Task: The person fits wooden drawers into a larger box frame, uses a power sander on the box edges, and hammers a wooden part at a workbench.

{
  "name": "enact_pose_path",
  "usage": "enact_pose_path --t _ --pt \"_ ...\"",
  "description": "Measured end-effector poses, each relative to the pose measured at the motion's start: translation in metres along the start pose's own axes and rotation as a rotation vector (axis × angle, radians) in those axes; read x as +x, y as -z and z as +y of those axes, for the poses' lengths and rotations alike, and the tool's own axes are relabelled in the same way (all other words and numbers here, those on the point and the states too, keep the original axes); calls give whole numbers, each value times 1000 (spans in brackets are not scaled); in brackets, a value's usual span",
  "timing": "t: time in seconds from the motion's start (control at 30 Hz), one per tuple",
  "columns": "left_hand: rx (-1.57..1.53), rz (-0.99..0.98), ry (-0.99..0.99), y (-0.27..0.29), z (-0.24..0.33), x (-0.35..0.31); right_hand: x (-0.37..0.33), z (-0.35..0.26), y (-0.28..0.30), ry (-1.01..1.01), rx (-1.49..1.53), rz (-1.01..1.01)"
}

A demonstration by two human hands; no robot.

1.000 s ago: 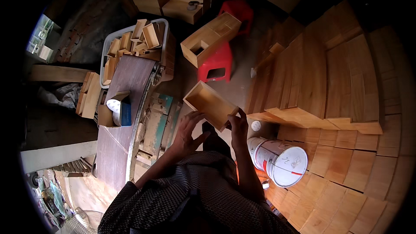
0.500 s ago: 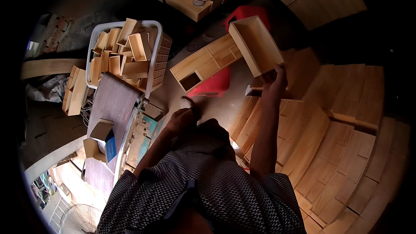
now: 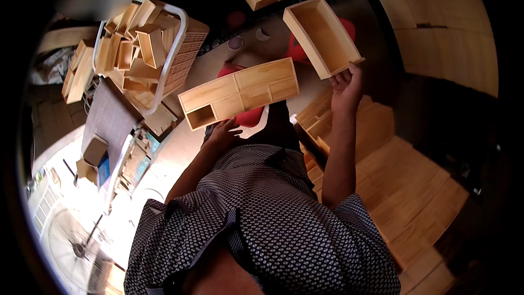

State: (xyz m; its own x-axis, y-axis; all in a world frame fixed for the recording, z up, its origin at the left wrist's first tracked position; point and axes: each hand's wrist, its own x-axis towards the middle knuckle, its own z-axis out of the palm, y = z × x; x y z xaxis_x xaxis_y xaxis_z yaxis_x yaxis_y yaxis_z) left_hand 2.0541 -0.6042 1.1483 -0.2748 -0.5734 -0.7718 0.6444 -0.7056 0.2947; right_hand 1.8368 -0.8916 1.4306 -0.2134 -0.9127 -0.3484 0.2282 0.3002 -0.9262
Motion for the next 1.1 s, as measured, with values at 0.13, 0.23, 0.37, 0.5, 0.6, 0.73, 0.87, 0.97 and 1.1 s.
enact_pose_path --t 0.13,0.23,0.37,0.5,0.6,0.73,0.87,0.97,1.1 --pt "1166 247 -706 2 -63 37 77 12 -16 -321 35 -120" --pt "1111 526 -632 -1 -116 82 111 6 -43 -444 20 -275" --pt "1536 850 -862 -17 -133 106 128 9 -92 -551 -84 -410" --pt "-724 673 -347 -113 -33 78 154 25 -98 -583 -221 -475" --pt "-697 679 -302 -128 -32 83 178 62 -106 -669 -285 -677" --pt "-452 888 -601 -126 -63 123 170 118 -139 -882 -426 -802" --pt "-705 932 -464 -148 -39 107 150 187 -182 -963 -536 -877" --pt "-975 998 -516 -163 -36 125 153 235 -214 -1084 -538 -981" --pt "-1508 789 -557 -214 -36 175 141 282 -232 -1354 -531 -1110"
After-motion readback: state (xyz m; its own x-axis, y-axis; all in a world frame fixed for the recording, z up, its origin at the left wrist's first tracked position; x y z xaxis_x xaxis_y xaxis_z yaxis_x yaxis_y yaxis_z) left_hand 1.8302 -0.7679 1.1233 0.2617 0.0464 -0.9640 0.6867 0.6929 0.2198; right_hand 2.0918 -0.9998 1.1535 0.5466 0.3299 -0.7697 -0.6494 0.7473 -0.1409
